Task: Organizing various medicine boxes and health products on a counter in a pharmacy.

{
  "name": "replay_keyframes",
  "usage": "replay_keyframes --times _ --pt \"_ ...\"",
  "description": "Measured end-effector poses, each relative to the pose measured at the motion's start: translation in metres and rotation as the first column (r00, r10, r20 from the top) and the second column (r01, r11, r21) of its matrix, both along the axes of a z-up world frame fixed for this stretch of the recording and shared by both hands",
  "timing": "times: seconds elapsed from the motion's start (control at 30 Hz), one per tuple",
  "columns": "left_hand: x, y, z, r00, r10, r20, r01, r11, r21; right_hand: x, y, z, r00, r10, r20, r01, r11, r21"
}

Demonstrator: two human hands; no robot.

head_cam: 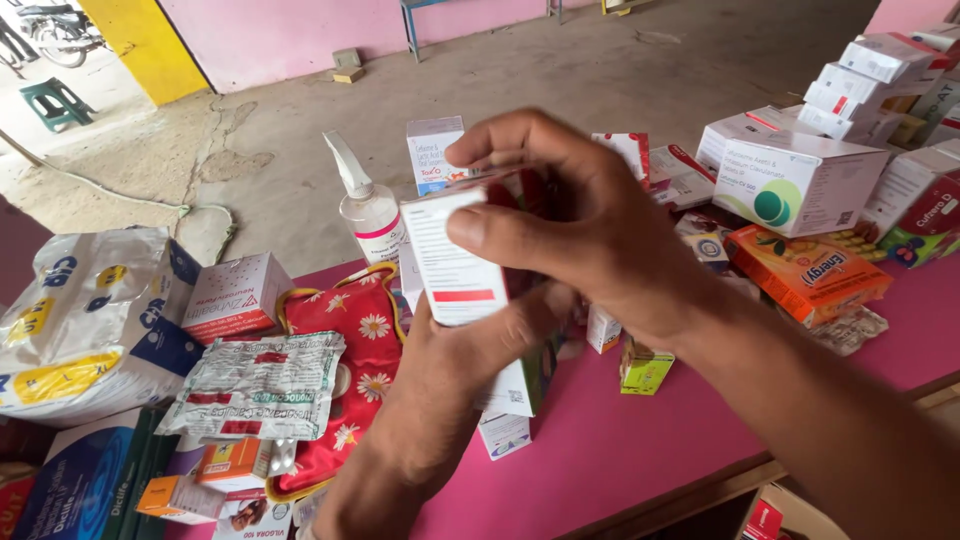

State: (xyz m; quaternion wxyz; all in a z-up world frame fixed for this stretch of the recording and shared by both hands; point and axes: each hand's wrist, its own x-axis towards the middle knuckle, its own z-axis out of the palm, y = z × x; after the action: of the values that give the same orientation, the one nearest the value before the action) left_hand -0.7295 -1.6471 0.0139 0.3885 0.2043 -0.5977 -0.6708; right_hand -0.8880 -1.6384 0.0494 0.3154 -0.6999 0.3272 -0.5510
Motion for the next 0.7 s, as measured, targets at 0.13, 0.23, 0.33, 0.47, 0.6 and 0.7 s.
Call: replay_keyframes --times 0.13,0.23,0.33,0.47,0.6,0.7 --pt "-0.004 -0.002 -0.010 0.996 -0.024 -0.082 0.027 0.999 0.034 0.004 0.006 -0.011 0.982 -0.177 -0.067 0.187 0.963 0.196" --pt "-0.008 -0.003 -0.013 0.987 -0.047 -0.153 0.055 0.997 0.050 0.007 0.015 -0.010 0.980 -0.184 -0.078 0.190 0.978 0.080" --pt "-0.011 -0.002 -0.015 0.989 -0.015 -0.148 0.026 0.997 0.076 0.006 0.019 -0.010 0.986 -0.160 -0.049 0.162 0.986 0.044" --pt "-0.011 0.002 -0.020 0.983 0.021 -0.183 -0.001 0.994 0.110 0.002 0.020 -0.017 0.969 -0.240 -0.060 0.245 0.965 0.090" --pt "-0.004 0.009 -0.014 0.992 0.020 -0.122 -0.010 0.996 0.084 0.003 0.021 -0.022 0.965 -0.262 -0.013 0.262 0.965 0.027" --pt "0.002 0.014 -0.015 0.990 0.038 -0.134 -0.031 0.998 0.057 0.010 0.022 -0.022 0.968 -0.250 -0.019 0.250 0.968 -0.013"
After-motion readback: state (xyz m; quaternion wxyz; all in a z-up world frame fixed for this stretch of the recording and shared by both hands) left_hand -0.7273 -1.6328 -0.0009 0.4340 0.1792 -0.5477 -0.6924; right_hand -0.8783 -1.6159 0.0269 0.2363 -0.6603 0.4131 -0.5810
